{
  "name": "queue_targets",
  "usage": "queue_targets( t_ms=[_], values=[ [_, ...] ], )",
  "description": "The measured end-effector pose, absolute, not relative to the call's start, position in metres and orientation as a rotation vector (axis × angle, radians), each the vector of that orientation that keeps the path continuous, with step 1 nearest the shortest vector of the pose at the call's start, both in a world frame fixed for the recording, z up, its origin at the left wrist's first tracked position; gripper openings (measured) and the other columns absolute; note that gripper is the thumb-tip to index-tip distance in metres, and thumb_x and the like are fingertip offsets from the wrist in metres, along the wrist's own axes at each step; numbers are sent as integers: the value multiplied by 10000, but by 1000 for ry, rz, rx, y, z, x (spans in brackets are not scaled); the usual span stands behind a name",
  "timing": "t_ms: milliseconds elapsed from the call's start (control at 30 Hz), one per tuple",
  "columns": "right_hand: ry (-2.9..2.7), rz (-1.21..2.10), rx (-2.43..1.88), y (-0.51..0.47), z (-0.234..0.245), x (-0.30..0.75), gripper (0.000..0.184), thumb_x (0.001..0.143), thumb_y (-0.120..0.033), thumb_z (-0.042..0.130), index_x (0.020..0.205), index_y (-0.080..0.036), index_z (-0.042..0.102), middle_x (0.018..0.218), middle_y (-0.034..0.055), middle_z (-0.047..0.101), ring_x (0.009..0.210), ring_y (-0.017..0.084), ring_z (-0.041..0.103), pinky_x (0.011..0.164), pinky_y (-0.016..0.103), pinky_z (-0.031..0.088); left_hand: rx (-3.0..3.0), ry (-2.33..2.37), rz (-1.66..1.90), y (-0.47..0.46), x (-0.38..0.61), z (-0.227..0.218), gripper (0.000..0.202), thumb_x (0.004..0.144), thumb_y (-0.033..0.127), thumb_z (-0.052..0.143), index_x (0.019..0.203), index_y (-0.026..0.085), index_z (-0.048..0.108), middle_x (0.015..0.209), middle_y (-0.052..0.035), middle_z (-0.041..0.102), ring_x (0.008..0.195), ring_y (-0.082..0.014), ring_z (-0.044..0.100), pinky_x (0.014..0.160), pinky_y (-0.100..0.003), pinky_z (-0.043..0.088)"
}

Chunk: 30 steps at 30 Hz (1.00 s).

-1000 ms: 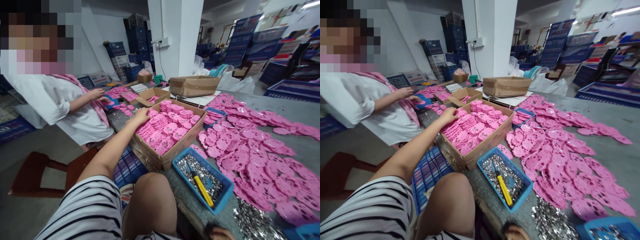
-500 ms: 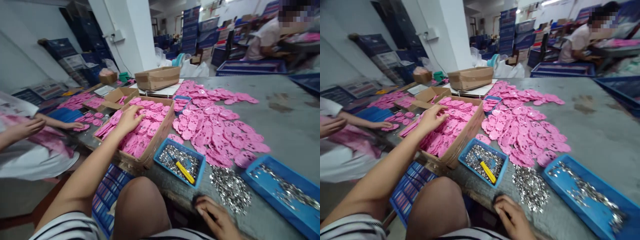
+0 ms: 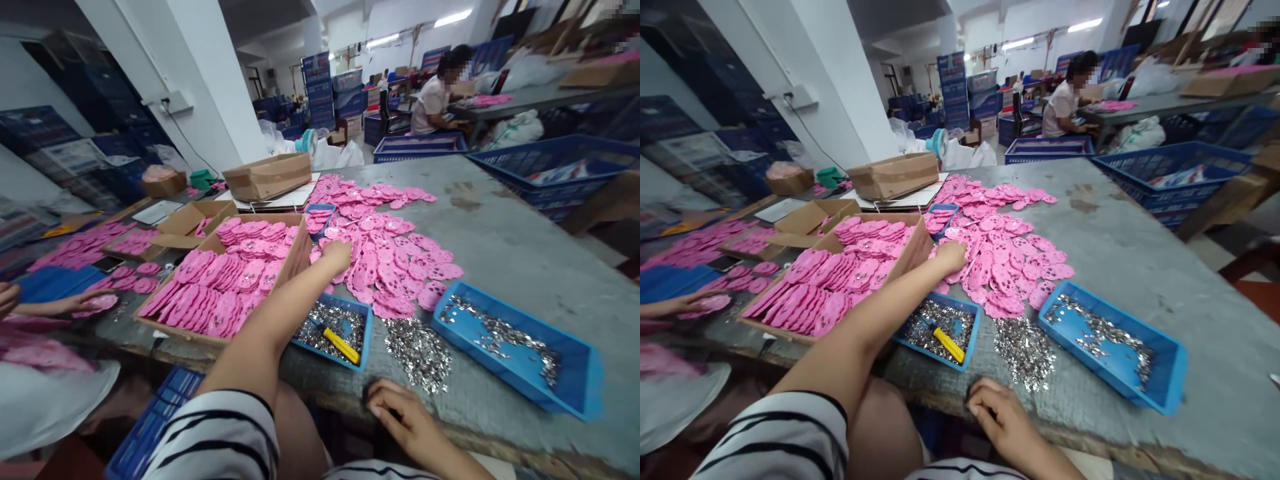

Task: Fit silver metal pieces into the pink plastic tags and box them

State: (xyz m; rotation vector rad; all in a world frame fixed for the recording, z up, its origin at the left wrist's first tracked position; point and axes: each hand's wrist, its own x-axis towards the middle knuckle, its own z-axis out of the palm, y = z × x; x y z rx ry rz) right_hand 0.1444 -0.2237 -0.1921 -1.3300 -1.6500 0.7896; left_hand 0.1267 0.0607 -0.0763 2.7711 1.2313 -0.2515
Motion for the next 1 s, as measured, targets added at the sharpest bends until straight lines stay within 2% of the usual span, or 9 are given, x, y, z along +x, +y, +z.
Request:
queue_targets(
  t_ms=[200, 400, 500, 600, 733, 833, 900, 967, 1000],
  values=[
    [-1651, 787, -1316, -222, -197, 142, 493, 989, -543, 332, 740, -205, 591, 758, 72, 650, 731, 164, 641, 666, 280, 516, 2624, 1303, -66, 63, 118, -91, 418, 833, 180, 592, 1242, 97, 591, 1290, -235, 603, 1235, -321, 568, 1002, -398, 441],
    [-1649, 839, -1320, -222, -195, 142, 521, 983, -569, 306, 740, -206, 589, 768, 72, 639, 719, 162, 621, 674, 290, 518, 2314, 1268, 223, 72, 95, -67, 241, 828, 196, 532, 1024, 135, 658, 1125, -156, 700, 1074, -270, 642, 913, -356, 473],
    [-1619, 872, -1329, -221, -193, 140, 521, 976, -577, 324, 732, -207, 598, 767, 71, 636, 715, 162, 612, 690, 302, 518, 2117, 1201, 370, 65, 82, -55, 199, 839, 197, 433, 845, 154, 627, 882, -86, 704, 855, -200, 660, 753, -291, 492],
    [-1524, 926, -1326, -222, -188, 138, 537, 944, -617, 376, 683, -202, 596, 753, 75, 637, 701, 169, 610, 673, 309, 510, 1901, 1137, 423, 49, 70, -48, 203, 828, 220, 376, 728, 171, 545, 598, -21, 580, 546, -140, 559, 532, -243, 419],
    [-1176, 1080, -1392, -219, -161, 147, 516, 878, -676, 463, 790, -199, 639, 672, 27, 601, 531, 134, 528, 511, 267, 441, 1698, 1075, 406, 21, 55, -40, 155, 801, 246, 396, 672, 194, 466, 470, 26, 474, 395, -102, 433, 417, -213, 287],
    [-1070, 803, -1515, -202, -127, 168, 448, 866, -620, 531, 998, -209, 654, 694, 15, 602, 567, 146, 533, 534, 272, 447, 1650, 978, 369, 1, 50, -35, 157, 782, 240, 467, 633, 192, 460, 437, 57, 437, 368, -78, 404, 412, -198, 263],
    [-1139, 474, -1564, -183, -108, 183, 438, 820, -563, 617, 1089, -219, 638, 901, 64, 654, 697, 174, 581, 649, 317, 494, 1642, 903, 322, -10, 51, -34, 150, 780, 221, 499, 636, 183, 480, 433, 74, 430, 357, -63, 396, 416, -188, 257],
    [-1239, 345, -1603, -164, -97, 194, 412, 788, -541, 649, 1046, -219, 645, 985, 87, 664, 740, 189, 588, 695, 344, 497, 1612, 852, 271, -19, 55, -37, 123, 796, 215, 505, 680, 173, 517, 428, 82, 433, 342, -54, 387, 415, -182, 247],
    [-1280, 359, -1631, -155, -95, 197, 357, 788, -541, 639, 931, -215, 652, 903, 73, 665, 714, 187, 576, 680, 338, 487, 1576, 835, 265, -22, 57, -39, 107, 806, 221, 508, 714, 171, 531, 427, 84, 437, 334, -53, 384, 409, -181, 235]
  ],
)
